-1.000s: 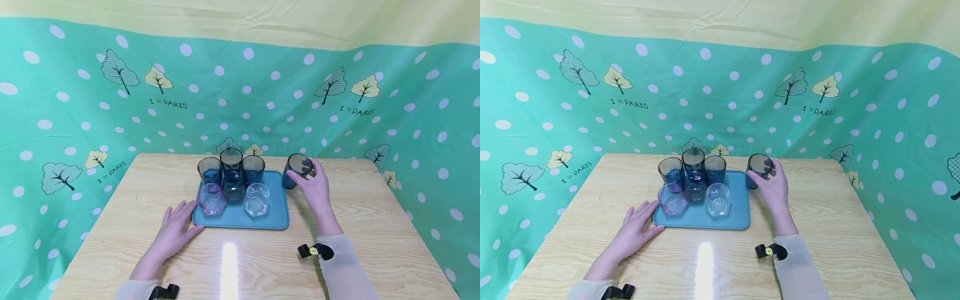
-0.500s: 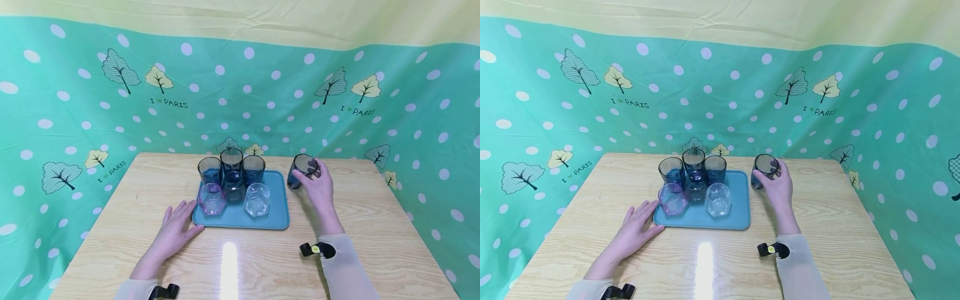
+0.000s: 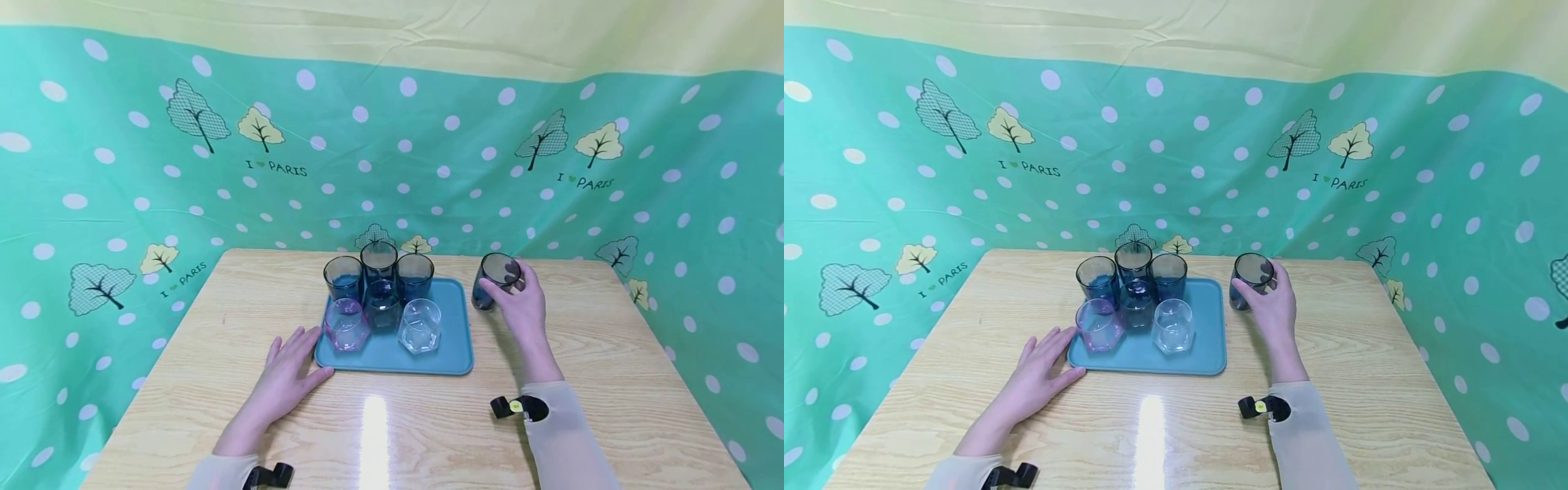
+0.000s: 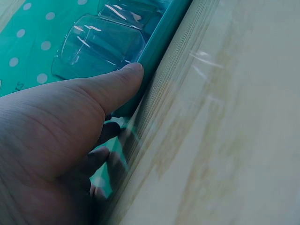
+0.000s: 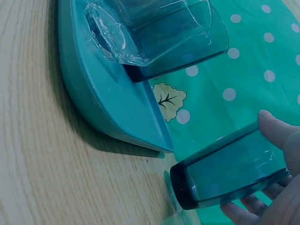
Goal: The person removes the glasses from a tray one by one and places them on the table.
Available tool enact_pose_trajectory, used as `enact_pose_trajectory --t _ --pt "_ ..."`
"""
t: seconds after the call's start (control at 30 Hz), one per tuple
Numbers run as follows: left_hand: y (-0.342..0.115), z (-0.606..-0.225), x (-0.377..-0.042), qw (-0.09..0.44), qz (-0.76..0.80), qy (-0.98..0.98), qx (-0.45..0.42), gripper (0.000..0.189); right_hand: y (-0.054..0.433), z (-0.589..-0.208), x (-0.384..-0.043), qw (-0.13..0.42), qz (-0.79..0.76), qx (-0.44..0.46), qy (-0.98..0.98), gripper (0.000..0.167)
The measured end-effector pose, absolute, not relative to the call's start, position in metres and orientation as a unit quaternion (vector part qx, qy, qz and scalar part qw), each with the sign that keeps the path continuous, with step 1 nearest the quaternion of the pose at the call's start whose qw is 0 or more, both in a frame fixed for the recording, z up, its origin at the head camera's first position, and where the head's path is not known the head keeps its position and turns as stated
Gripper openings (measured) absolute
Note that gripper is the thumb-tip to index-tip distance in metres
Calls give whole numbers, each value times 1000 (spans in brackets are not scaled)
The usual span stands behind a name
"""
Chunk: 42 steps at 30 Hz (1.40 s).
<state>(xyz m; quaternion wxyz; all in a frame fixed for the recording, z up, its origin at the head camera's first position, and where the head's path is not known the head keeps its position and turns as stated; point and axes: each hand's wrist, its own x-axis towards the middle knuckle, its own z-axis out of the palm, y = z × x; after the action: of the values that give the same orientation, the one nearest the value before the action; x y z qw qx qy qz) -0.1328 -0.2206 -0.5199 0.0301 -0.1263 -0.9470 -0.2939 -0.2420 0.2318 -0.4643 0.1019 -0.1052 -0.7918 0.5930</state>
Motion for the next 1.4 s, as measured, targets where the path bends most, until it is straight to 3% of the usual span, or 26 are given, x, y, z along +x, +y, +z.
enact_pose_trajectory --t 1.4 --pt "-221 -522 -134 36 -294 -946 -130 86 231 -471 -244 100 585 -104 -798 99"
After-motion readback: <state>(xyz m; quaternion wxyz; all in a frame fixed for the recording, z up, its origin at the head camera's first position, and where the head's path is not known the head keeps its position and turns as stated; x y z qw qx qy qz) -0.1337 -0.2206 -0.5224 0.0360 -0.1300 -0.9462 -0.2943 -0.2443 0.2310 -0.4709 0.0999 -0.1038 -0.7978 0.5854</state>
